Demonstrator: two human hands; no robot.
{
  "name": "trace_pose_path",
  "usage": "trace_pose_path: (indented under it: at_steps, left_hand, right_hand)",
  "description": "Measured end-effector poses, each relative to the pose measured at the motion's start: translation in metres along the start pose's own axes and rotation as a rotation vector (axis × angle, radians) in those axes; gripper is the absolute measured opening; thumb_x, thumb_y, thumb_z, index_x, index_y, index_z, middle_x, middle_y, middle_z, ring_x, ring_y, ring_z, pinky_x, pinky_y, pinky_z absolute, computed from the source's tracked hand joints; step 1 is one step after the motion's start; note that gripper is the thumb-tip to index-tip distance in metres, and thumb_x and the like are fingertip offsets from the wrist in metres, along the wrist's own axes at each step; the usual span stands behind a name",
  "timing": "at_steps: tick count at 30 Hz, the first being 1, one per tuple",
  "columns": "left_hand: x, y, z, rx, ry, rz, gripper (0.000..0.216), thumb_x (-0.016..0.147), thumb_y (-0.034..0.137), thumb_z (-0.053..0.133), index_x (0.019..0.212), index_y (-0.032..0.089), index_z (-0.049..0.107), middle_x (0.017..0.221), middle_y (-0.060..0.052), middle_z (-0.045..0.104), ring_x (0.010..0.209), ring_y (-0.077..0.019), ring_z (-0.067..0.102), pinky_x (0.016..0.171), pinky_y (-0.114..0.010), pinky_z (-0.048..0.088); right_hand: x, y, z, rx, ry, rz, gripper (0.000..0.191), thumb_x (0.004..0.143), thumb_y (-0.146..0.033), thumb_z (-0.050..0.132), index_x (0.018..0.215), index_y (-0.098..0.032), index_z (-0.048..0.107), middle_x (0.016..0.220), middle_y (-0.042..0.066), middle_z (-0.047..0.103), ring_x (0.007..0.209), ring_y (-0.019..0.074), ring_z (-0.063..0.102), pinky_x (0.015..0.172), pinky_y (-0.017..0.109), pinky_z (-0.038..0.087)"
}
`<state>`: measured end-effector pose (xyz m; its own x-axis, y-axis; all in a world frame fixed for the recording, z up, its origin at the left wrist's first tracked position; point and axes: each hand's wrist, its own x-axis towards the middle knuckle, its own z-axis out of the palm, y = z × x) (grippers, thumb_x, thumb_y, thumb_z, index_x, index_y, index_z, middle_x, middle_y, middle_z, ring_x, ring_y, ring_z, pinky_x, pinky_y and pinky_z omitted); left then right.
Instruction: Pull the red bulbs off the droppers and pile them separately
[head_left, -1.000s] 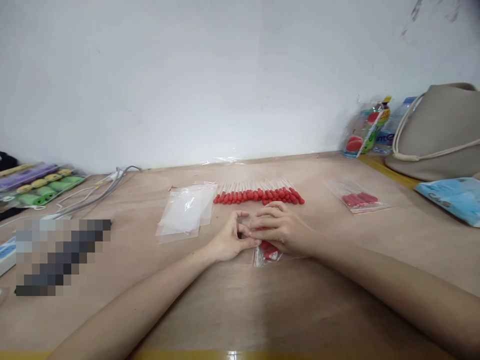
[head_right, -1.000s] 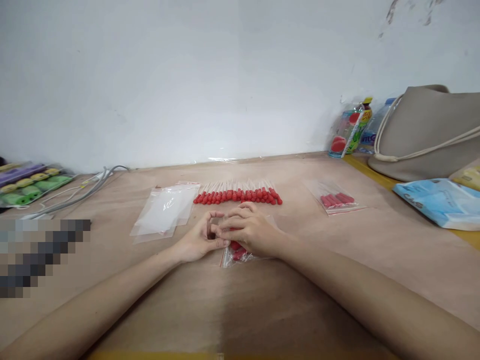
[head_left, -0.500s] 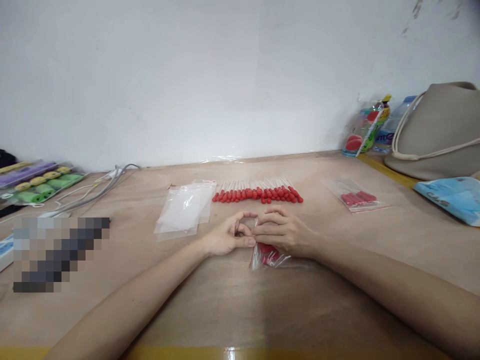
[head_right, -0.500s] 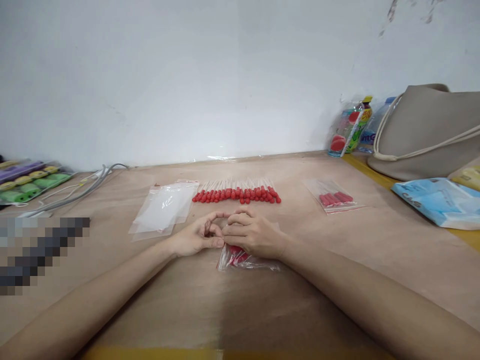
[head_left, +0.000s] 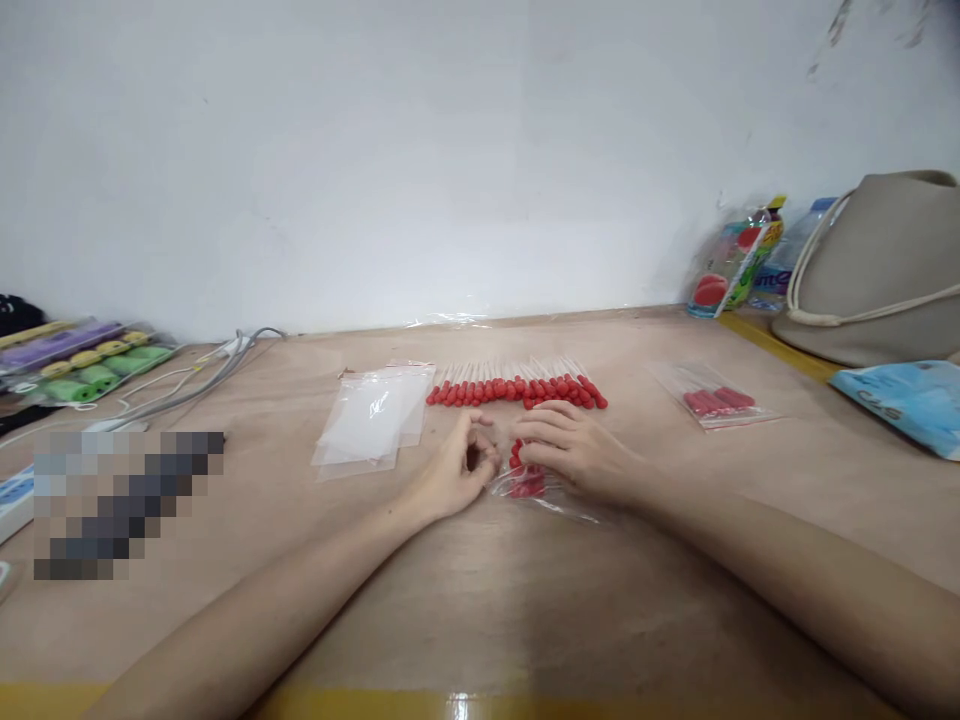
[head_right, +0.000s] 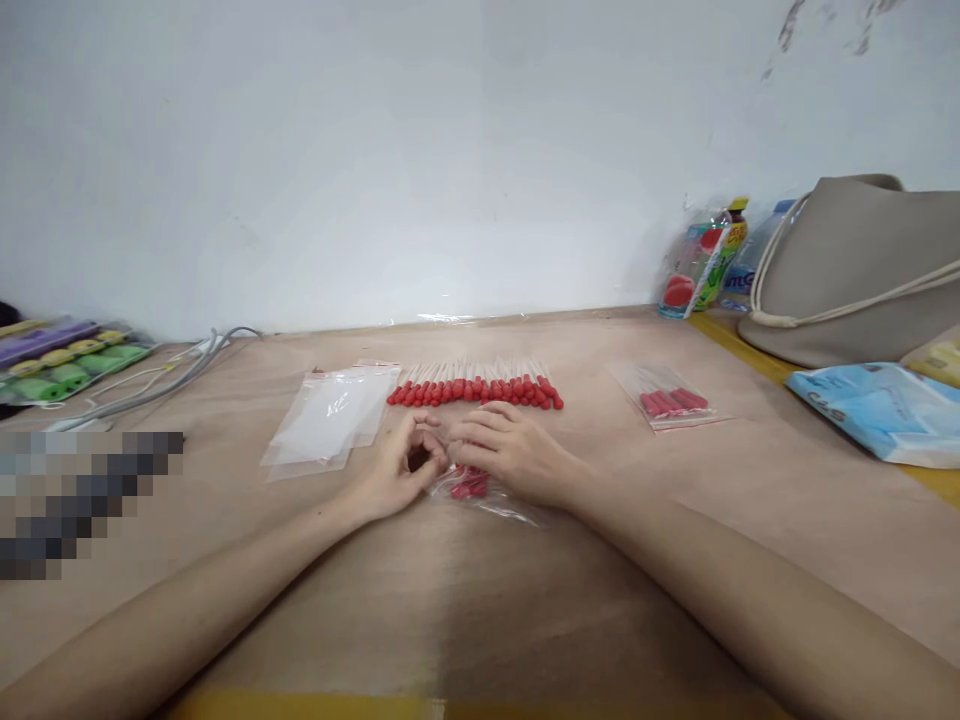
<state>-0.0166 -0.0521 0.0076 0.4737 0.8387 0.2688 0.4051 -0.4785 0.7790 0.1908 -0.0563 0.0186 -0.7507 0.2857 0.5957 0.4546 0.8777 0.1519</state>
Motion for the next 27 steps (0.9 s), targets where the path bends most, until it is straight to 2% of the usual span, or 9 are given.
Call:
trace_pose_path:
  at_steps: [3,5,6,8,11,15,19,22,27]
  left_hand:
    - [-0.002,0.002,0.0,0.281,0.053,0.151,0.016,0.075,0.018,0.053,0.091,0.018,0.05,0.091,-0.003,0.053,0.083,-0.0154,0.051,0.074,-0.03,0.042]
    - [-0.001,0.003,-0.001,0.412,0.083,0.256,0.012,0.074,0.017,0.055,0.086,0.018,0.057,0.105,-0.006,0.049,0.101,-0.0205,0.046,0.086,-0.036,0.039]
    - [-0.001,0.002,-0.001,0.451,0.091,0.296,0.013,0.074,0.016,0.055,0.085,0.019,0.06,0.108,-0.007,0.049,0.105,-0.0218,0.044,0.089,-0.038,0.038]
    - [0.0,0.0,-0.001,0.495,0.084,0.336,0.014,0.076,0.016,0.054,0.085,0.02,0.064,0.102,-0.007,0.052,0.101,-0.0212,0.046,0.087,-0.037,0.039]
    - [0.001,-0.002,0.001,0.461,0.0,0.357,0.02,0.083,0.017,0.046,0.086,0.02,0.066,0.09,-0.005,0.058,0.089,-0.0172,0.052,0.08,-0.032,0.044]
    - [0.002,-0.002,0.001,0.324,-0.093,0.34,0.026,0.086,0.017,0.041,0.1,0.021,0.063,0.104,-0.004,0.061,0.094,-0.0147,0.057,0.085,-0.028,0.044]
    - [0.003,0.003,-0.002,0.249,-0.107,0.275,0.026,0.085,0.023,0.047,0.108,0.022,0.059,0.105,-0.004,0.062,0.096,-0.016,0.058,0.084,-0.028,0.044]
    - [0.004,0.007,-0.004,0.183,-0.176,0.262,0.031,0.082,0.027,0.054,0.113,0.023,0.056,0.109,-0.003,0.06,0.097,-0.0157,0.057,0.082,-0.027,0.044]
    - [0.007,0.013,-0.005,0.232,-0.206,0.287,0.035,0.076,0.034,0.062,0.108,0.022,0.056,0.108,-0.003,0.058,0.095,-0.0157,0.054,0.081,-0.026,0.043]
  right_hand:
    - [-0.002,0.002,0.001,0.042,0.029,0.096,0.019,0.087,-0.017,0.04,0.094,-0.02,0.058,0.117,0.008,0.054,0.108,0.0191,0.045,0.088,0.039,0.037]
    - [-0.005,0.0,0.0,0.097,0.037,0.189,0.017,0.086,-0.02,0.043,0.095,-0.02,0.058,0.115,0.009,0.054,0.106,0.0195,0.046,0.086,0.038,0.038]
    - [-0.006,-0.001,-0.002,0.123,0.037,0.238,0.017,0.086,-0.022,0.044,0.095,-0.02,0.058,0.111,0.009,0.055,0.103,0.0191,0.048,0.085,0.037,0.038]
    - [-0.011,-0.006,-0.006,0.16,0.013,0.329,0.017,0.084,-0.028,0.048,0.094,-0.02,0.058,0.103,0.008,0.057,0.095,0.0185,0.051,0.082,0.036,0.039]
    - [-0.023,-0.014,-0.015,0.184,-0.068,0.435,0.026,0.078,-0.04,0.055,0.095,-0.02,0.059,0.094,0.007,0.058,0.088,0.019,0.052,0.077,0.035,0.04]
    - [-0.038,-0.019,-0.02,0.195,-0.172,0.545,0.029,0.076,-0.04,0.057,0.095,-0.019,0.058,0.085,0.006,0.057,0.079,0.0183,0.053,0.069,0.031,0.041]
    - [-0.041,-0.018,-0.016,0.211,-0.146,0.606,0.023,0.08,-0.036,0.052,0.092,-0.018,0.057,0.08,0.005,0.055,0.071,0.0154,0.052,0.064,0.027,0.04]
    - [-0.04,-0.016,-0.011,0.183,-0.112,0.629,0.023,0.08,-0.036,0.052,0.093,-0.017,0.057,0.081,0.005,0.056,0.071,0.0151,0.052,0.063,0.027,0.039]
    - [-0.04,-0.017,-0.005,0.091,-0.105,0.641,0.025,0.082,-0.037,0.048,0.092,-0.016,0.057,0.082,0.006,0.055,0.069,0.0152,0.052,0.063,0.027,0.039]
